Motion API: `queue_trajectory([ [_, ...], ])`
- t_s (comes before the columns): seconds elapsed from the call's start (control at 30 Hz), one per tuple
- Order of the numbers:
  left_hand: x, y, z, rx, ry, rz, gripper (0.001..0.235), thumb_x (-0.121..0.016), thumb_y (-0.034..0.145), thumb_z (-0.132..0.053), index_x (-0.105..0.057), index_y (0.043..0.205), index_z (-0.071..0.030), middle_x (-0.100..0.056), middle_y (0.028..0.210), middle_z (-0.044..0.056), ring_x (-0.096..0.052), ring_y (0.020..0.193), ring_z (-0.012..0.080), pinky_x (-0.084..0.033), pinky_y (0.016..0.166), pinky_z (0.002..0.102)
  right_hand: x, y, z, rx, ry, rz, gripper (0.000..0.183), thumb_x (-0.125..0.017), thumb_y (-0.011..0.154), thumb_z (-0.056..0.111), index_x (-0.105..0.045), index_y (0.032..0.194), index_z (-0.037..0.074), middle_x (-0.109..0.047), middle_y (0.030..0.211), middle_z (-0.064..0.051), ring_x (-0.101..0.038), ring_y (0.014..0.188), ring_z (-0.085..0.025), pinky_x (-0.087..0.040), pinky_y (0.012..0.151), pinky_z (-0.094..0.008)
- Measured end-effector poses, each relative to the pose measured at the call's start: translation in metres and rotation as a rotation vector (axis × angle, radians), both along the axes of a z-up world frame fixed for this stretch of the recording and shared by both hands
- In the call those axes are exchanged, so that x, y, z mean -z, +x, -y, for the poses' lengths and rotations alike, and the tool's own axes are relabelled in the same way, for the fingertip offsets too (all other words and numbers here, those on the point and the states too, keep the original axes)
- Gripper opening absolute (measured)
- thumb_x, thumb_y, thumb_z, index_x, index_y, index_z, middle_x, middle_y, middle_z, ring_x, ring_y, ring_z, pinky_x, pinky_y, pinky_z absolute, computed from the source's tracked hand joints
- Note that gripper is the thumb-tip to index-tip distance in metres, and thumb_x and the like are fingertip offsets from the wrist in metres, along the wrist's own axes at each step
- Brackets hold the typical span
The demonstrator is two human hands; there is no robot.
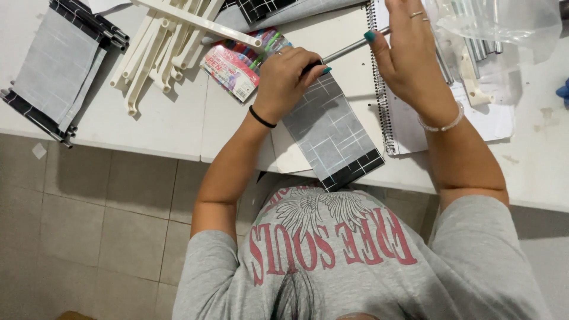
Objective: Assembling a DIY modular storage organizer by connecting metal rods to plastic corner pieces and attaching decorative panels.
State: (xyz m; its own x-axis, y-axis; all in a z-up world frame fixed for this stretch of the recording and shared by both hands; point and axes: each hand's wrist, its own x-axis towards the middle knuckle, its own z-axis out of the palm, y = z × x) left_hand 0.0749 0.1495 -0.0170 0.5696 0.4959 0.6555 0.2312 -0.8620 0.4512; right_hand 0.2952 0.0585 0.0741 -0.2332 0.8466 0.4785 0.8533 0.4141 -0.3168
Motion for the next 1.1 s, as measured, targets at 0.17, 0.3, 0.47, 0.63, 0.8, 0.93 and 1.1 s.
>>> queue_trajectory([
  [0.17, 0.004, 0.006, 0.003, -0.04, 0.068, -0.032, 0.021, -0.068, 0.102, -0.027, -0.068, 0.092, -0.009, -0.07, 0.082, 0.002, -0.062, 0.069, 0.0215, -0.047, 0.056, 0.035, 0.035, -0.007, -0.007, -0.062, -0.205, -0.246, 0.052, -0.03, 0.12, 0.028, -0.023, 0.16, -0.005, -0.03, 0.166, -0.028, -0.026, 0.156, -0.043, -0.022, 0.131, -0.053],
  [0.3, 0.004, 0.014, 0.006, -0.124, 0.176, -0.048, 0.035, -0.054, 0.106, -0.039, -0.066, 0.088, -0.012, -0.066, 0.08, 0.0, -0.058, 0.065, 0.023, -0.043, 0.053, 0.037, 0.044, -0.018, -0.007, -0.243, -0.283, -0.354, 0.051, -0.031, 0.12, 0.027, -0.02, 0.163, 0.001, -0.017, 0.171, -0.024, -0.017, 0.162, -0.039, -0.02, 0.135, -0.052],
  [0.47, 0.002, 0.014, 0.01, -0.191, 0.305, -0.09, 0.036, -0.05, 0.108, -0.04, -0.061, 0.086, -0.013, -0.061, 0.079, 0.0, -0.058, 0.063, 0.021, -0.045, 0.056, 0.034, 0.053, -0.02, -0.008, -0.32, -0.321, -0.389, 0.051, -0.032, 0.12, 0.026, -0.019, 0.165, 0.006, -0.016, 0.173, -0.021, -0.019, 0.163, -0.037, -0.021, 0.135, -0.05],
  [0.63, 0.006, 0.0, 0.003, -0.088, -0.069, -0.151, 0.02, -0.068, 0.101, -0.034, -0.071, 0.111, -0.017, -0.072, 0.089, 0.0, -0.069, 0.076, 0.0234, -0.047, 0.05, 0.038, 0.064, -0.022, -0.011, -0.099, -0.318, -0.797, 0.021, -0.057, 0.113, 0.009, -0.064, 0.126, -0.006, -0.072, 0.113, -0.019, -0.072, 0.105, -0.025, -0.063, 0.096, -0.035],
  [0.8, -0.014, -0.032, -0.015, 0.065, -0.613, -0.036, 0.018, -0.06, 0.103, -0.028, -0.058, 0.09, -0.015, -0.056, 0.085, -0.005, -0.053, 0.079, 0.0121, -0.041, 0.07, 0.029, 0.073, 0.0, -0.024, 0.069, -0.352, -1.096, 0.032, -0.069, 0.105, 0.028, -0.054, 0.117, 0.004, -0.075, 0.111, -0.015, -0.077, 0.103, -0.021, -0.068, 0.094, -0.031],
  [0.93, -0.019, -0.043, -0.019, 0.161, -1.078, 0.082, 0.023, -0.064, 0.102, -0.032, -0.075, 0.095, -0.013, -0.047, 0.069, -0.007, -0.055, 0.067, 0.003, -0.062, 0.06, 0.022, 0.086, 0.009, -0.028, 0.198, -0.393, -1.283, 0.039, -0.076, 0.097, 0.04, -0.051, 0.106, 0.011, -0.08, 0.105, -0.014, -0.074, 0.079, -0.013, -0.065, 0.075, -0.024],
  [1.1, -0.002, -0.038, -0.022, 0.161, -1.074, 0.062, 0.019, -0.071, 0.096, -0.012, -0.077, 0.114, -0.007, -0.078, 0.095, 0.002, -0.071, 0.081, 0.0058, -0.056, 0.059, 0.018, 0.081, 0.001, -0.026, 0.132, -0.353, -1.299, 0.036, -0.072, 0.101, 0.036, -0.048, 0.101, 0.01, -0.079, 0.108, -0.018, -0.057, 0.065, -0.009, -0.049, 0.062, -0.022],
])
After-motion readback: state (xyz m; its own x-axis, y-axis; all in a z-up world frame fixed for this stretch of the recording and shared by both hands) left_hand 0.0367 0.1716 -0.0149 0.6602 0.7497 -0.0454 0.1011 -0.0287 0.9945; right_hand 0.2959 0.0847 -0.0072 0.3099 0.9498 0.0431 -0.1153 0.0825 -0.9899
